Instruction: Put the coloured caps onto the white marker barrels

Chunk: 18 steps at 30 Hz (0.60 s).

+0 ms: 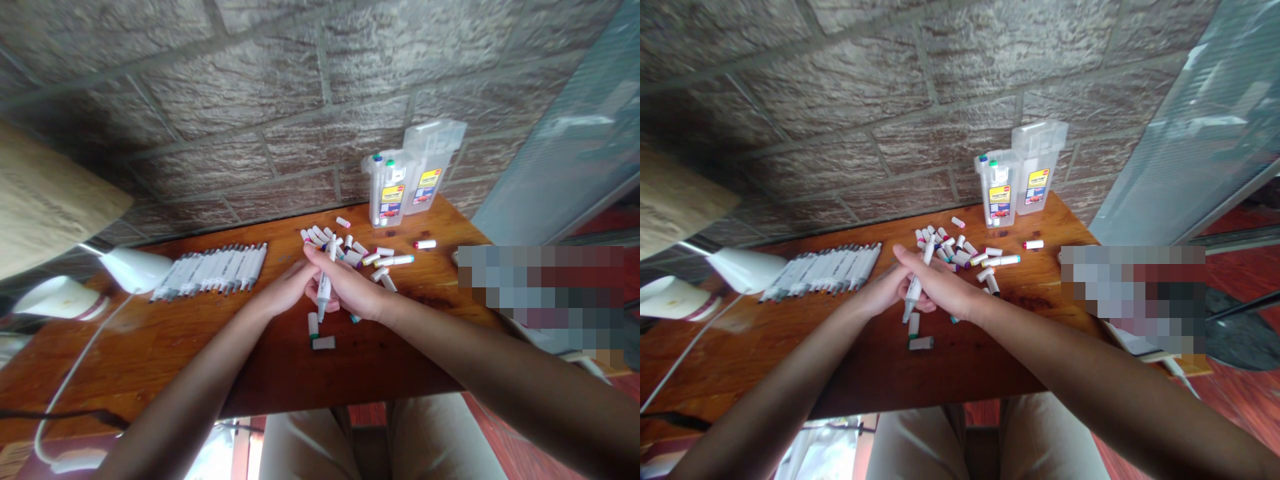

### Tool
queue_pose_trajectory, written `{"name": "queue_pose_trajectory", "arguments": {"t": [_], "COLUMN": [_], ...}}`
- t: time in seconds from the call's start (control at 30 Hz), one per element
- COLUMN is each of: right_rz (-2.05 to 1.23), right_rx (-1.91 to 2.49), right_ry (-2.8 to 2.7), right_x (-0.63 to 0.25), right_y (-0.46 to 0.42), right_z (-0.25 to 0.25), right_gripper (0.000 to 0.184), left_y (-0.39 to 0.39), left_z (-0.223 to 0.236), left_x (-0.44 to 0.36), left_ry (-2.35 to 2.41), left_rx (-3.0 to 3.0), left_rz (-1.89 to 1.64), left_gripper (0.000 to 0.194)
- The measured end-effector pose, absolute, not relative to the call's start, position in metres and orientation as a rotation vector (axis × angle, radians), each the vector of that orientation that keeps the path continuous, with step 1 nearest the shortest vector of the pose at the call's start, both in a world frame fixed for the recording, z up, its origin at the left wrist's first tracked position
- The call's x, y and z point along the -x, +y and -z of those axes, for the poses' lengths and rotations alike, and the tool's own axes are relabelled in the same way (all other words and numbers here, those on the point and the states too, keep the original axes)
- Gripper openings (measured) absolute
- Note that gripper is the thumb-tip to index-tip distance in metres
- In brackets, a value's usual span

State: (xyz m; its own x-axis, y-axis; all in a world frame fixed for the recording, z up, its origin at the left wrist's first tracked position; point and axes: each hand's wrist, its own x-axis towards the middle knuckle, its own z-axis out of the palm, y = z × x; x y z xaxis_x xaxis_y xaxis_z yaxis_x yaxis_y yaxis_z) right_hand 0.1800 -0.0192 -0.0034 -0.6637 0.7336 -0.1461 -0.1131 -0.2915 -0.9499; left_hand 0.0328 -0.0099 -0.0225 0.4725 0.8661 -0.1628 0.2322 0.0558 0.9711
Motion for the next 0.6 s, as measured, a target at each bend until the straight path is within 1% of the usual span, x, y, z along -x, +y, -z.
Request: {"name": "queue_pose_trajectory", "arguments": {"t": [0.17, 0.6], "right_rz": [-1.982, -1.966], "right_rx": [0.804, 0.810], "right_ry": [-1.356, -1.347], "right_x": [-0.1788, -0.1768], "right_y": [-0.0191, -0.0171], "right_z": [0.0051, 0.0075], "right_gripper": [0.068, 0.065], "left_y": [-0.0076, -0.0082], "left_z": [0.0256, 0.0226], "left_x": [-0.0299, -0.0314], "left_ry": [1.037, 1.065], "left_rx": [-1.509, -1.526], "left_rz": [-0.662, -0.669], "left_gripper": [0.067, 0.070]}}
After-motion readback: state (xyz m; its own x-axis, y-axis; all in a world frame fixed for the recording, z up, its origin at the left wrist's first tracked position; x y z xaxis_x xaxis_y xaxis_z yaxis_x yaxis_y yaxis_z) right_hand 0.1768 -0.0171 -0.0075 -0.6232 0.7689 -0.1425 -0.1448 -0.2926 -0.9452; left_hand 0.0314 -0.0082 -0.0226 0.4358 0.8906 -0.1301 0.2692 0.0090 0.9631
